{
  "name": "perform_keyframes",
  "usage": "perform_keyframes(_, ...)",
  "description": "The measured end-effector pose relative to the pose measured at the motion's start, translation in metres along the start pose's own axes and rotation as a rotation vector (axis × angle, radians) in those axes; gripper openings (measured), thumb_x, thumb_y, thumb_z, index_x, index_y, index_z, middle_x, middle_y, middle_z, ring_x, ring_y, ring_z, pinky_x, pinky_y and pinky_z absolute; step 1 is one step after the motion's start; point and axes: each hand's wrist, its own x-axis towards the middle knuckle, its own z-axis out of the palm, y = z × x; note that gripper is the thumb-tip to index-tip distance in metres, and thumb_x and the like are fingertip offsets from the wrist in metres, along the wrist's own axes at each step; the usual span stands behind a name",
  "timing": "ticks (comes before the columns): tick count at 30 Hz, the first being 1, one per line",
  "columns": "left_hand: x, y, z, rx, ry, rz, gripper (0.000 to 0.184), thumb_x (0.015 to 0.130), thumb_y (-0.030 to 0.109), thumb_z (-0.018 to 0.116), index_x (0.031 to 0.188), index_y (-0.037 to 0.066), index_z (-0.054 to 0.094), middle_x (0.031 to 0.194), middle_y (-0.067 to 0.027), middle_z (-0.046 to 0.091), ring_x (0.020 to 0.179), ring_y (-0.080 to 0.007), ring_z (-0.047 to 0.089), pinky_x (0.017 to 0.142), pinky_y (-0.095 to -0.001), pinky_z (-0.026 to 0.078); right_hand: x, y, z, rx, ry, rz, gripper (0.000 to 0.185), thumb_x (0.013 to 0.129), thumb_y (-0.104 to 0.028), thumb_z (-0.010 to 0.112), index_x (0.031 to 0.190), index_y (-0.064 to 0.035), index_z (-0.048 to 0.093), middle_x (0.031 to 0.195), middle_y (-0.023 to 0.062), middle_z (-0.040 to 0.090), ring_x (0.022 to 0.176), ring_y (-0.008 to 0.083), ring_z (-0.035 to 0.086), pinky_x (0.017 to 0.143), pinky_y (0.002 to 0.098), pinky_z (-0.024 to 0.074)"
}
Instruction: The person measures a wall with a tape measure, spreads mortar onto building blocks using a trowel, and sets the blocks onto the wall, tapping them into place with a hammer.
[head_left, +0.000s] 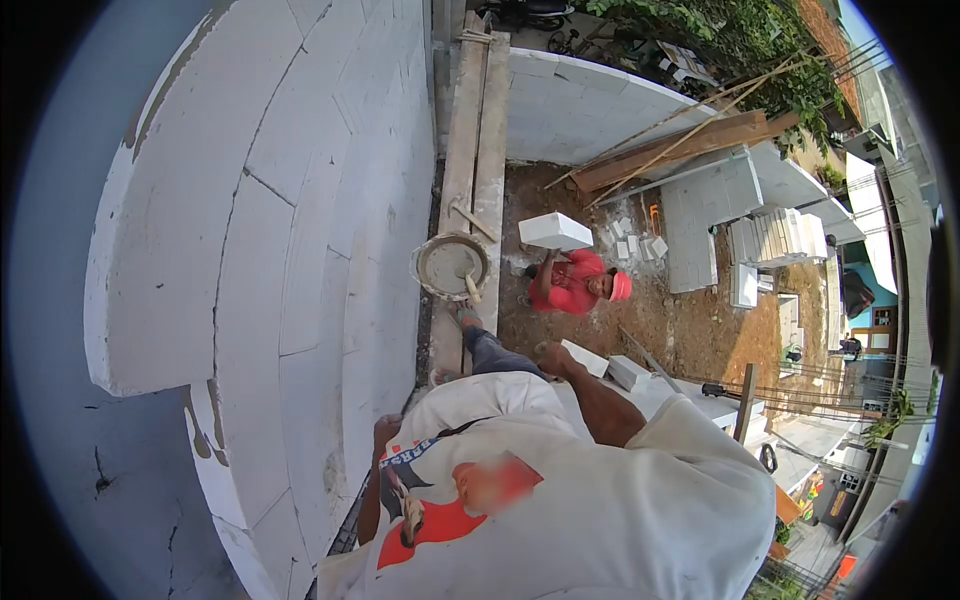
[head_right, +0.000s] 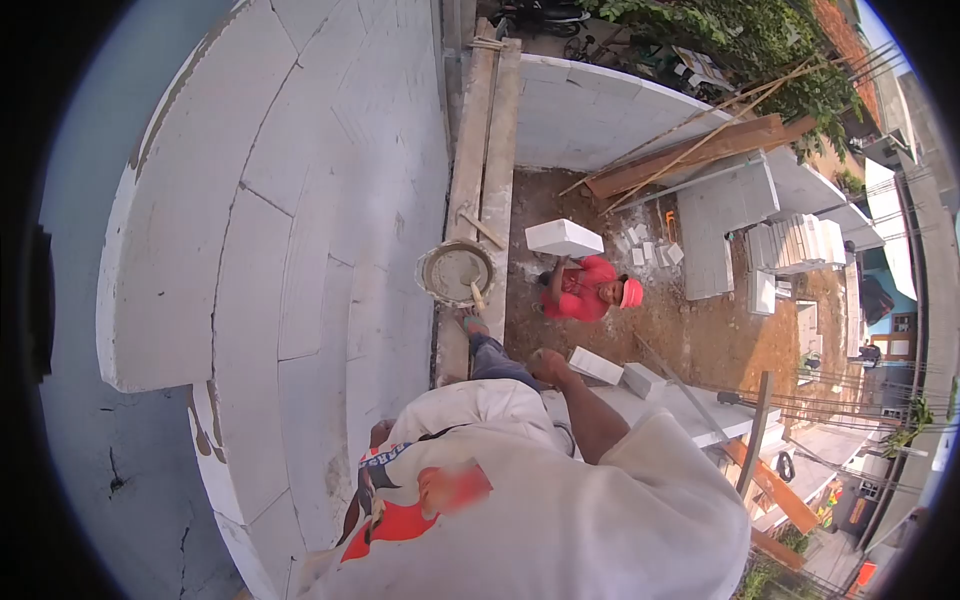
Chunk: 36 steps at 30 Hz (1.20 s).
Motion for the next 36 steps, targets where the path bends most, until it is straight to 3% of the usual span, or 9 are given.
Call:
perform_keyframes(7, -0.007, 0.037, 0.003, 0.079, -0.076, -0.036, 0.034, 0.086, 0.012, 0.071, 0.116, -0.005, 0.071, 0.099, -0.0149, 0.078, 0.090, -0.0223, 0.073, 0.082, -0.0350, 0.058, -0.005, 0.048, 0.028, -0.103, -0.171, -0.028, 0.032, 0.081, -0.019, 0.072, 0.109, -0.0037, 0.076, 0.112, 0.0274, 0.074, 0.113, 0.0418, 0.070, 0.096, 0.0482, 0.0561)
perform_keyframes(9, -0.019, 0.072, 0.000, 0.111, -0.094, 0.025, 0.033, 0.087, 0.009, 0.067, 0.116, -0.006, 0.070, 0.102, -0.0167, 0.077, 0.091, -0.0234, 0.073, 0.085, -0.0347, 0.058, -0.021, 0.050, 0.024, -0.038, 0.051, -0.058, 0.020, 0.085, -0.016, 0.068, 0.100, -0.0051, 0.076, 0.100, 0.0240, 0.074, 0.095, 0.0429, 0.072, 0.082, 0.0519, 0.0565)
perform_keyframes(14, 0.018, 0.050, 0.024, 0.047, -0.045, -0.013, 0.038, 0.090, 0.008, 0.068, 0.124, -0.008, 0.068, 0.112, -0.0180, 0.076, 0.098, -0.0238, 0.073, 0.091, -0.0356, 0.057, -0.008, 0.049, -0.008, -0.048, -0.206, 0.103, 0.036, 0.086, -0.017, 0.069, 0.118, -0.0036, 0.077, 0.119, 0.0239, 0.075, 0.110, 0.0379, 0.073, 0.097, 0.0450, 0.0571)
perform_keyframes(17, 0.031, 0.074, 0.031, 0.028, -0.072, -0.109, 0.039, 0.092, 0.007, 0.067, 0.127, -0.010, 0.065, 0.113, -0.0180, 0.075, 0.097, -0.0239, 0.073, 0.090, -0.0363, 0.058, 0.032, 0.056, -0.016, -0.112, -0.242, 0.067, 0.035, 0.087, -0.018, 0.069, 0.118, -0.0033, 0.076, 0.111, 0.0229, 0.077, 0.104, 0.0349, 0.076, 0.095, 0.0426, 0.0581)
perform_keyframes(25, 0.210, 0.114, 0.084, 0.110, -0.071, -0.068, 0.040, 0.092, 0.009, 0.068, 0.127, -0.008, 0.062, 0.098, -0.0112, 0.073, 0.087, -0.0186, 0.069, 0.085, -0.0323, 0.057, 0.289, 0.020, -0.074, 0.057, -0.208, 0.224, 0.045, 0.085, -0.020, 0.076, 0.124, 0.0000, 0.068, 0.090, 0.0184, 0.078, 0.086, 0.0285, 0.077, 0.078, 0.0430, 0.0584)
perform_keyframes(27, 0.281, 0.168, 0.099, -0.047, -0.055, 0.023, 0.046, 0.090, 0.010, 0.071, 0.131, -0.007, 0.058, 0.103, -0.0112, 0.072, 0.091, -0.0180, 0.068, 0.088, -0.0327, 0.056, 0.382, 0.078, -0.039, -0.047, 0.212, -0.178, 0.046, 0.084, -0.018, 0.078, 0.125, -0.0010, 0.066, 0.095, 0.0198, 0.078, 0.084, 0.0296, 0.076, 0.079, 0.0454, 0.0572)
perform_keyframes(30, 0.402, 0.235, 0.138, -0.232, 0.032, 0.043, 0.057, 0.089, 0.005, 0.073, 0.139, -0.005, 0.049, 0.127, -0.0167, 0.063, 0.114, -0.0222, 0.063, 0.099, -0.0351, 0.053, 0.513, 0.051, -0.068, 0.028, 0.153, -0.039, 0.073, 0.075, -0.014, 0.081, 0.142, -0.0026, 0.054, 0.112, 0.0270, 0.070, 0.110, 0.0454, 0.069, 0.091, 0.0518, 0.0551)
perform_keyframes(32, 0.493, 0.310, 0.156, 0.083, 0.048, 0.290, 0.073, 0.084, 0.007, 0.081, 0.145, -0.007, 0.043, 0.140, -0.0246, 0.054, 0.133, -0.0338, 0.056, 0.113, -0.0429, 0.046, 0.612, 0.043, -0.075, -0.255, 0.330, -0.187, 0.107, 0.067, -0.010, 0.085, 0.161, -0.0116, 0.032, 0.146, 0.0250, 0.051, 0.138, 0.0447, 0.050, 0.108, 0.0514, 0.0495)
perform_keyframes(36, 0.651, 0.334, 0.228, 0.283, 0.091, 0.608, 0.103, 0.073, 0.010, 0.092, 0.155, -0.007, 0.032, 0.153, -0.0283, 0.043, 0.144, -0.0417, 0.045, 0.120, -0.0472, 0.039, 0.725, 0.045, -0.074, -0.575, 0.332, -0.314, 0.133, 0.059, -0.008, 0.091, 0.168, -0.0177, 0.016, 0.158, 0.0196, 0.040, 0.145, 0.0433, 0.043, 0.120, 0.0527, 0.0407)
